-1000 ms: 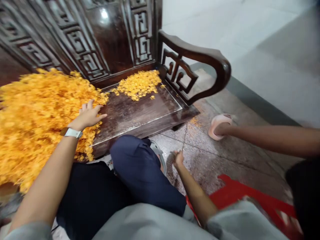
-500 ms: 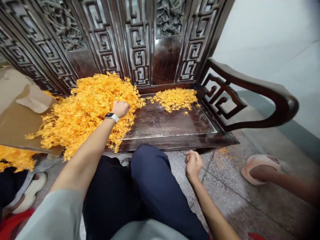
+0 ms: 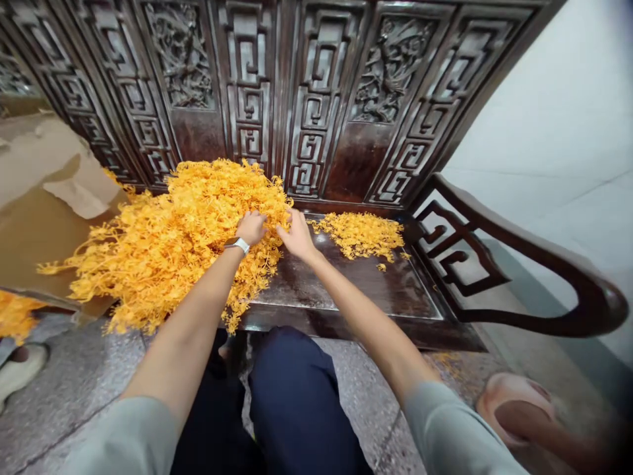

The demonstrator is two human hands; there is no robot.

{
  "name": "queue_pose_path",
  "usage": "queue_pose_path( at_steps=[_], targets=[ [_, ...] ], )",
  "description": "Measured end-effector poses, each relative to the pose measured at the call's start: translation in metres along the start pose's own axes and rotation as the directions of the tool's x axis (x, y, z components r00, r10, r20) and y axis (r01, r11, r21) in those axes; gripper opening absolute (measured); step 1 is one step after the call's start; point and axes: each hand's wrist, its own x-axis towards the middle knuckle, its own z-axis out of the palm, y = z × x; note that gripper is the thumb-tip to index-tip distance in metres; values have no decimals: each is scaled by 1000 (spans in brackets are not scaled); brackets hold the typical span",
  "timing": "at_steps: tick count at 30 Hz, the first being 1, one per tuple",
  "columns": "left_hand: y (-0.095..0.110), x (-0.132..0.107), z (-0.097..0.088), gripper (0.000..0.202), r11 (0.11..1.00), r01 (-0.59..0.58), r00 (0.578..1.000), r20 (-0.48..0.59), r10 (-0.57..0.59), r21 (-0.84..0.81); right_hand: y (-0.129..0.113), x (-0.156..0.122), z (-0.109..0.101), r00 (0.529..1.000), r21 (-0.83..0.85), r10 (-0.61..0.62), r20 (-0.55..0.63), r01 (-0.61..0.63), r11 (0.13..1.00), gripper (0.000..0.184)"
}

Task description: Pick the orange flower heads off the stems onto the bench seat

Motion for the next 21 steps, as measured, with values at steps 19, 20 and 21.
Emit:
queue_pose_path(
  at_steps=[19,20,21],
  targets=[
    [-4,30,-38,86,998,-10,997,-80,4,-64,-31,68,14,978,224,115,174,-153,963,35],
    [-5,30,-38,85,998,-14,996,-84,9,-63,-33,62,10,974,260,117,194,-166,951,35],
    [-7,32,-37,82,998,-14,996,-86,8,-62,-35,56,5,970,295,119,211,-179,939,35]
  ],
)
